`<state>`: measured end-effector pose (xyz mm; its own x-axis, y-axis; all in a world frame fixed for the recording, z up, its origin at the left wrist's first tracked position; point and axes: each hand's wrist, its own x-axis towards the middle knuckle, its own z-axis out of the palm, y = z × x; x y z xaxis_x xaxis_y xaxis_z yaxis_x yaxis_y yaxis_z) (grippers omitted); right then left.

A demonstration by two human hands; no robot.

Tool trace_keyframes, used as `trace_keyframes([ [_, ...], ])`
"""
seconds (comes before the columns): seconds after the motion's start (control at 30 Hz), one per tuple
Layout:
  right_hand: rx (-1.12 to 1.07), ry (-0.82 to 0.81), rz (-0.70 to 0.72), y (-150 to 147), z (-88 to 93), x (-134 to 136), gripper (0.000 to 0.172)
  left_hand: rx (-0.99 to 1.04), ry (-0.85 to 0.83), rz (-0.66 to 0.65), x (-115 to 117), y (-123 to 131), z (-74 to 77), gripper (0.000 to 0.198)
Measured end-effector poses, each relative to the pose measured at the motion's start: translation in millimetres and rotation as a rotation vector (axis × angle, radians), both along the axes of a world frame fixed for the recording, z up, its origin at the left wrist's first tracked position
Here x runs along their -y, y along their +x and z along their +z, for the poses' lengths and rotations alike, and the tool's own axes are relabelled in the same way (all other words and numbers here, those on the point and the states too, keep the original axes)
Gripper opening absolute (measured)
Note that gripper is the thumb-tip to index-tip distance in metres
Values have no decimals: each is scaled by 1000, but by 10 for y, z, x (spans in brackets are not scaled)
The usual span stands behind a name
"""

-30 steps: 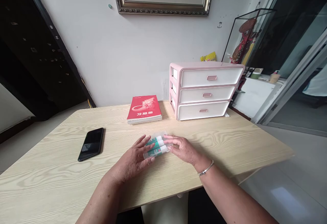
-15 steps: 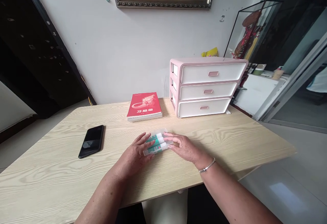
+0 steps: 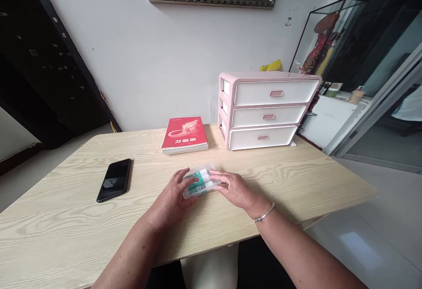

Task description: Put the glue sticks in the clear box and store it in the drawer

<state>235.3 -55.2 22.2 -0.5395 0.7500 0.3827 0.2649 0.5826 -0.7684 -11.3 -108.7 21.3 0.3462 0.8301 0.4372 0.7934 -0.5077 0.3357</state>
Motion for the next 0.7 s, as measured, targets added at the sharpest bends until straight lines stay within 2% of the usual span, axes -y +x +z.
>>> trace_keyframes([
  [0.2,29,87,-9,-17,-70,-9,47,0,-4,4,-11,-10,-14,45],
  [0.37,21,130,-30,-35,-122,-4,49,54,3,4,-32,-26,-81,46],
  [0.5,-2,71,-47,-62,-80,21,49,93,7,9,-52,-23,-101,47],
  [0.57,-20,46,-54,-82,-32,66,47,108,8,47,-42,-15,-82,53],
  [0.7,-29,95,-49,-117,48,216,40,114,-8,95,20,-6,-4,71],
])
